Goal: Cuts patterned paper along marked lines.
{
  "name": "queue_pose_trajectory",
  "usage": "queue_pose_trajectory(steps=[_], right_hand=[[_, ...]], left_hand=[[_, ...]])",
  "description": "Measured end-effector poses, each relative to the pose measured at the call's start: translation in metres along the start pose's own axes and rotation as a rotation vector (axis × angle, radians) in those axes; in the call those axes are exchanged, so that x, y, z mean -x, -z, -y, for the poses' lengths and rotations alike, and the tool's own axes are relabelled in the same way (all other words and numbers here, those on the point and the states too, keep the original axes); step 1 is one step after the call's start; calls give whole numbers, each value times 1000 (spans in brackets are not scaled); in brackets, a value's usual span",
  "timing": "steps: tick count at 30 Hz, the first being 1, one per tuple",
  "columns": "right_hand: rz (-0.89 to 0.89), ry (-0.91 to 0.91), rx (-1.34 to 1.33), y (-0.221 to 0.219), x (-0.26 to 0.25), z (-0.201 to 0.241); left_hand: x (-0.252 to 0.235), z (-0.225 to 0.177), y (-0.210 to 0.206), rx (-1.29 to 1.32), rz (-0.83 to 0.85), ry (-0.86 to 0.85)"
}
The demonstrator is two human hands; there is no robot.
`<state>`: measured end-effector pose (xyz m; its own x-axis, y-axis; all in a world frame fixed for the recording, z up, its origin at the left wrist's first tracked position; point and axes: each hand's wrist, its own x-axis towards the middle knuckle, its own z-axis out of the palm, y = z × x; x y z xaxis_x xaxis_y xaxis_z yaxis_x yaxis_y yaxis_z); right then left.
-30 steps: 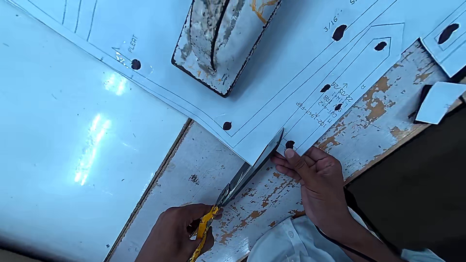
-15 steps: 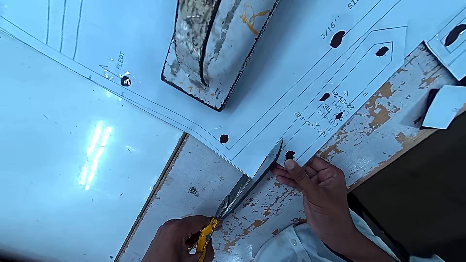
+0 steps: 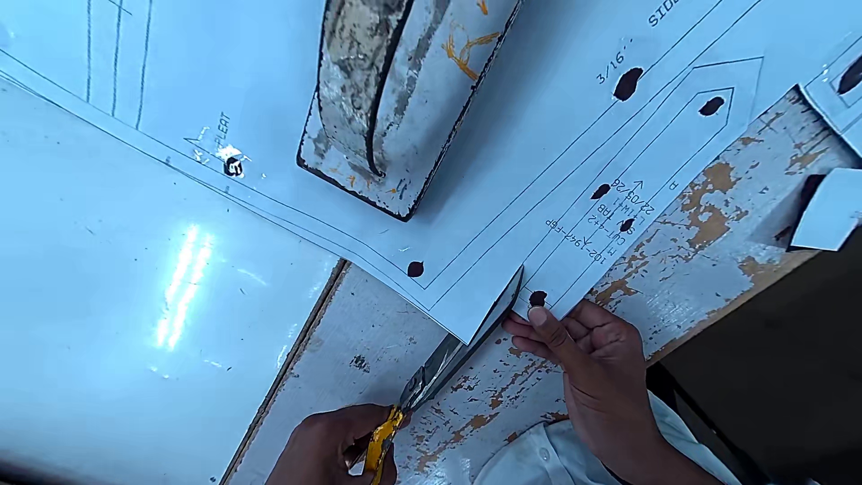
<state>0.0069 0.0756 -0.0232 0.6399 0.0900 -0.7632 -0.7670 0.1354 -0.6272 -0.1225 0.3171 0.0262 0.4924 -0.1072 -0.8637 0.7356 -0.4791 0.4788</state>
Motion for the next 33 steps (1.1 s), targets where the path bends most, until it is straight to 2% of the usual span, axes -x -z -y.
queue_pose_trajectory(steps=[10, 27, 33], right_hand=[[-14, -21, -11, 1, 0, -1], [-23, -26, -25, 1, 0, -1], [-27, -34, -37, 1, 0, 0]], left_hand=[[-11, -10, -5, -79, -61, -64], [-16, -11, -8, -19, -85, -59], [-23, -26, -10, -54, -88, -76]])
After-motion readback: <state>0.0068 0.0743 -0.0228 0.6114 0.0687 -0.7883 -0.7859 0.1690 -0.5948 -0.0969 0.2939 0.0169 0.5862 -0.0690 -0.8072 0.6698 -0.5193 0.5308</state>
